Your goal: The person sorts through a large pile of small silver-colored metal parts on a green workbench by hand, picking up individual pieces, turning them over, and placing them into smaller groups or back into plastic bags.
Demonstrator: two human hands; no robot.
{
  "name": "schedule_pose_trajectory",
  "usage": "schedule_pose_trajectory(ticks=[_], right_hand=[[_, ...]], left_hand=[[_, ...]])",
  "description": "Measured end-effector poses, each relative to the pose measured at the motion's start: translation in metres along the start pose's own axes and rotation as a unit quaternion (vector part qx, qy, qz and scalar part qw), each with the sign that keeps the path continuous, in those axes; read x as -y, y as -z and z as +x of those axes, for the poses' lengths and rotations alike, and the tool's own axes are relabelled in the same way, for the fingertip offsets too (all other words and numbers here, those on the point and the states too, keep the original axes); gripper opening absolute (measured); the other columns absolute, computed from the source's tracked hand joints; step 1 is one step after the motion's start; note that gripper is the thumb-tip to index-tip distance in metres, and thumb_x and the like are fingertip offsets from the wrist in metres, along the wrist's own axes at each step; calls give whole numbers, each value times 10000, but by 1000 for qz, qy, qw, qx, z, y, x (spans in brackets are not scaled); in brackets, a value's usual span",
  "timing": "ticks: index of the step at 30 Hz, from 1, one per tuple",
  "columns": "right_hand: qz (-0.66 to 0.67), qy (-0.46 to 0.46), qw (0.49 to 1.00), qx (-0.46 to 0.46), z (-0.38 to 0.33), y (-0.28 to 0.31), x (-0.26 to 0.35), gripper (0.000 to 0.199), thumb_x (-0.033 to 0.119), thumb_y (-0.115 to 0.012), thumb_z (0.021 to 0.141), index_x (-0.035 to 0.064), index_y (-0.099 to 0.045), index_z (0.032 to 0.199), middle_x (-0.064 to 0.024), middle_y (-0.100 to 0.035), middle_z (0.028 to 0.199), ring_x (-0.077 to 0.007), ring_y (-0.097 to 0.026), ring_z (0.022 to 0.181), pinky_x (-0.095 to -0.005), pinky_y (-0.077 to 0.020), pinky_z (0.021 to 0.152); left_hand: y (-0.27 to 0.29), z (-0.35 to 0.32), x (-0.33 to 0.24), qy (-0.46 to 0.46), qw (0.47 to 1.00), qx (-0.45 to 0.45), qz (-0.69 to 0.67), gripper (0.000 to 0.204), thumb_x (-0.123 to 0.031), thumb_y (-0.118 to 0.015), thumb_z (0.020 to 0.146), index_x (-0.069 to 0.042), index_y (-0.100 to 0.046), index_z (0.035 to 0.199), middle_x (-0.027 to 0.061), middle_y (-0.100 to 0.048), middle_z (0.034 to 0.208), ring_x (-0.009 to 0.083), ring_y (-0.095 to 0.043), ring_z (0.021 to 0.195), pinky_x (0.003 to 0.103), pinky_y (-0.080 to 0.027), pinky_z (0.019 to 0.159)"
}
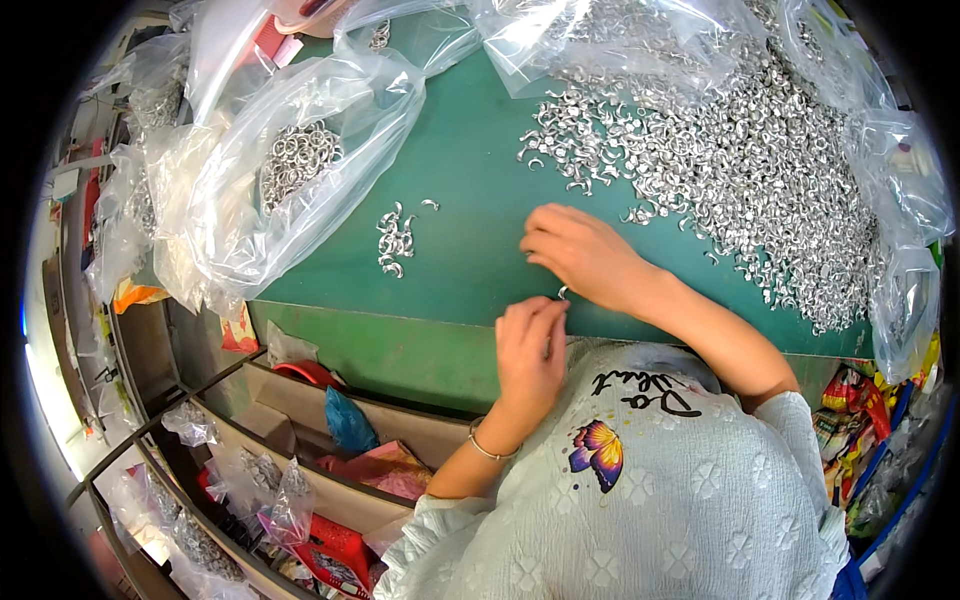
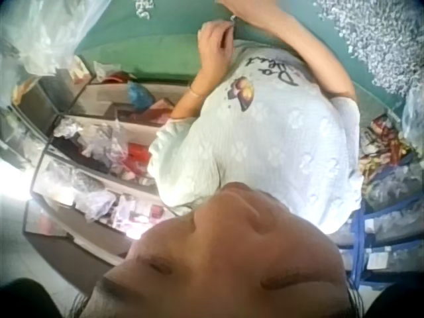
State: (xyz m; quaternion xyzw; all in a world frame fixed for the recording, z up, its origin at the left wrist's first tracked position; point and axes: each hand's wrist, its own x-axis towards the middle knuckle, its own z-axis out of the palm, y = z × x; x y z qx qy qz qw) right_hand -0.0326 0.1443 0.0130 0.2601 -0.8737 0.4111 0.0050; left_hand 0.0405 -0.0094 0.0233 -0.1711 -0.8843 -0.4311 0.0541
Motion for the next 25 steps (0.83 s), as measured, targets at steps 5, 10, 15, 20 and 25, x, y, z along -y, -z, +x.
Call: schedule_pose_trajectory(ticks=[5, 10, 15, 20, 25], right_hand=[[93, -2, 995, 32, 4, 12, 8, 87, 67, -612, 820, 13, -577, 878, -100, -517, 902, -288, -530, 912, -379, -450, 792], [-19, -10, 999, 47, -26, 15, 19, 148, 100, -652, 794, 29, -577, 899, -91, -526, 921, -279, -538, 931, -382, -448, 794], [-78, -72, 994, -32, -46, 20, 5, 139, 102, -654, 797, 33, -564, 878, -99, -516, 855, -300, -570, 802, -406, -473, 689], [-94, -109, 989, -35, 8, 1, -2, 104, 107, -627, 832, 24, -574, 867, -133, -536, 830, -343, -606, 786, -430, -494, 636], [80, -51, 995, 13, 83, -40, 11, 143, 101, -601, 875, 39, -636, 999, -158, -589, 927, -356, -600, 862, -406, -494, 712]], left_hand=[[8, 17, 20, 71, 991, -115, 23, 239, 86, -612, 804, -3, -605, 1026, 96, -605, 913, 213, -570, 817, 313, -453, 728], [2, 30, 21, 28, 995, -73, 57, 269, 81, -620, 797, 17, -600, 1058, 133, -572, 992, 301, -539, 890, 373, -451, 755], [7, 32, 23, -7, 999, 15, 29, 217, 54, -621, 786, 24, -626, 1001, 129, -547, 984, 300, -525, 867, 388, -447, 756], [0, 13, 16, -21, 999, 38, 14, 208, 46, -637, 773, 16, -621, 979, 124, -553, 959, 297, -540, 846, 377, -446, 728], [-2, 3, 9, -8, 999, 47, 8, 227, 51, -663, 759, -9, -627, 975, 129, -558, 955, 302, -550, 846, 373, -451, 751]])
